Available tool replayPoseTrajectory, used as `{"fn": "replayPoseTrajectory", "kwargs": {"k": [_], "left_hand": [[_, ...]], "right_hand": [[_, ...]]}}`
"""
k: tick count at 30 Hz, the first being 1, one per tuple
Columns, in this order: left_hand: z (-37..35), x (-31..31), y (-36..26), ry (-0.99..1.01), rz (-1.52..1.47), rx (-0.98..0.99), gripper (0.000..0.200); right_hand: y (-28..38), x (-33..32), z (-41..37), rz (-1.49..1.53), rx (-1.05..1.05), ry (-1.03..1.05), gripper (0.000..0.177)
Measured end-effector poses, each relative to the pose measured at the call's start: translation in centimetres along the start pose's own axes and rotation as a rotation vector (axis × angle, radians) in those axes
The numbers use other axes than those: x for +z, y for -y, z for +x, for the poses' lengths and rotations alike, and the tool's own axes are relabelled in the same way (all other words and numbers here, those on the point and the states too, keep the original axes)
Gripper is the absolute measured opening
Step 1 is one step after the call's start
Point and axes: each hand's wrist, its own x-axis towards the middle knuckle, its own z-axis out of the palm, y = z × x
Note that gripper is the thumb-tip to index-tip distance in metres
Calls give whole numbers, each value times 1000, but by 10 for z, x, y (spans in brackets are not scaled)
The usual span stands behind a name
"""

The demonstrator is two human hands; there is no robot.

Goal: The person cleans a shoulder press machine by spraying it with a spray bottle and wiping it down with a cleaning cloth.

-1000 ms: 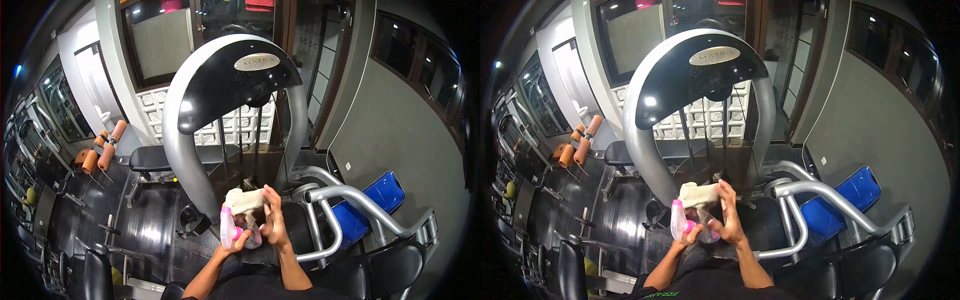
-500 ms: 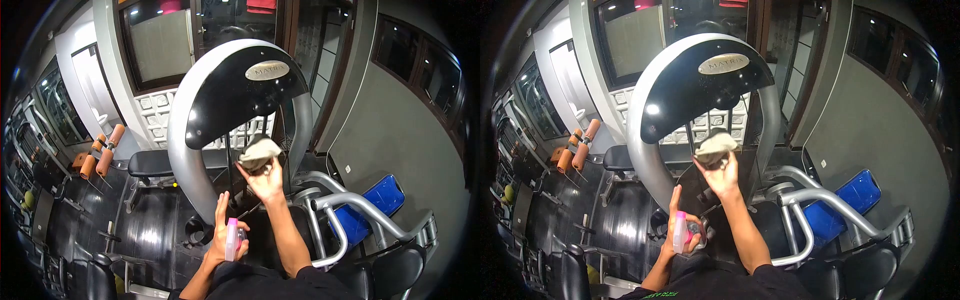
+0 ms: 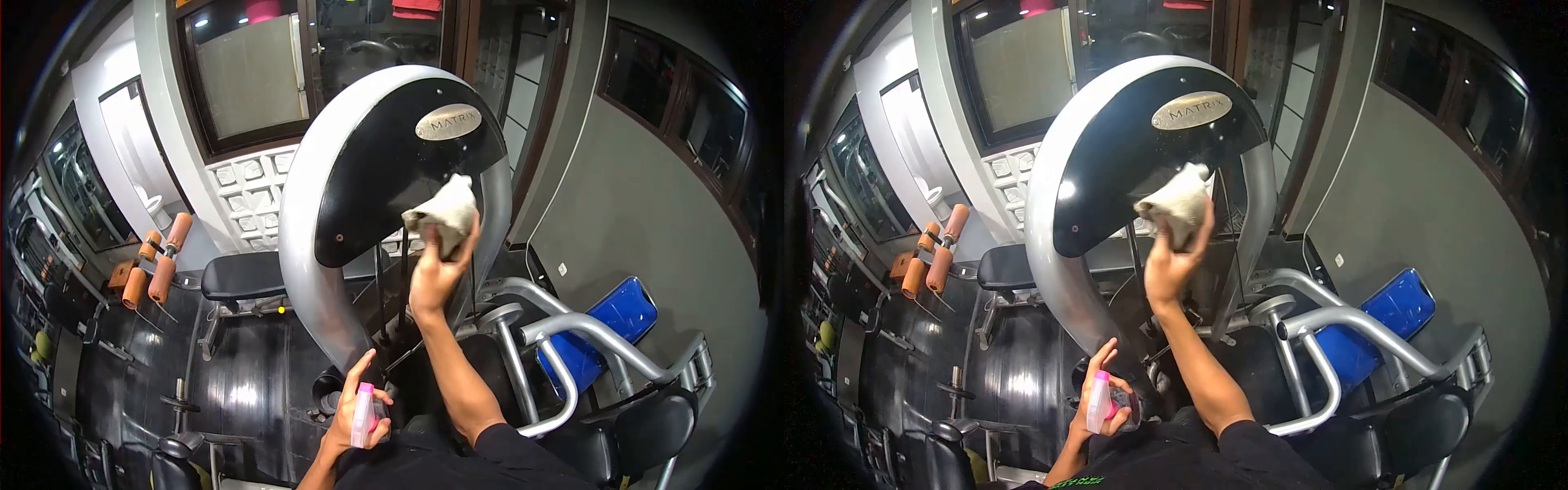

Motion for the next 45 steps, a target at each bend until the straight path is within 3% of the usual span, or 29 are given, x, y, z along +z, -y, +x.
{"fn": "replayPoseTrajectory", "kwargs": {"k": [2,6,8,10,12,14,16,18,20,22,24,27,29,30,32,33,34,35,36,38,40,42,43,45], "left_hand": [[-2,-2,4,-15,-95,-36,25],[7,-10,-4,-24,-8,60,24],[8,-11,-7,0,12,87,26],[5,-8,-4,34,-72,91,28],[8,-9,-7,83,-101,145,35],[4,-7,-3,139,-158,94,34],[2,-2,1,137,-117,118,39],[1,0,-6,164,-172,-56,44],[2,-3,-14,202,-124,-97,45],[1,-3,-17,234,-80,-144,48],[0,-3,-17,147,-201,-231,50],[-10,-1,5,111,-313,-105,57],[-5,-6,8,88,-330,11,58],[1,-11,3,68,-415,-5,48],[10,-20,2,91,-443,16,55],[14,-27,-16,56,-440,-167,58],[24,-31,-22,52,-441,-166,58],[36,-35,-27,80,-261,-28,56],[45,-38,-30,108,-78,104,54],[51,-39,-32,82,-50,102,48],[51,-40,-30,-15,-130,98,49],[41,-35,-25,-84,-259,40,48],[38,-34,-25,-123,-363,-24,46],[41,-31,-30,-145,-554,-83,43]], "right_hand": [[5,4,9,-480,-467,196,61],[16,5,41,-678,-603,369,56],[15,4,72,-667,-587,307,48],[14,2,108,-707,-479,236,49],[3,-1,139,-550,-306,210,50],[16,7,124,-516,-409,348,50],[28,15,91,-575,-731,570,59],[39,18,60,-518,-879,822,67],[36,17,67,-566,-991,834,55],[28,8,94,-649,-849,717,64],[31,11,125,-842,-706,509,56],[18,19,156,-646,-470,382,51],[22,28,136,-609,-733,550,59],[28,31,120,-591,-833,641,60],[44,38,89,-412,-912,865,57],[43,40,79,-419,-994,912,56],[43,41,75,-427,-1078,957,54],[41,40,84,-466,-1127,920,44],[37,38,98,-468,-1086,886,46],[35,33,130,-661,-1039,711,49],[24,33,168,-720,-876,520,50],[13,41,189,-574,-561,438,48],[7,46,192,-489,-547,471,48],[21,58,164,-481,-777,633,46]]}}
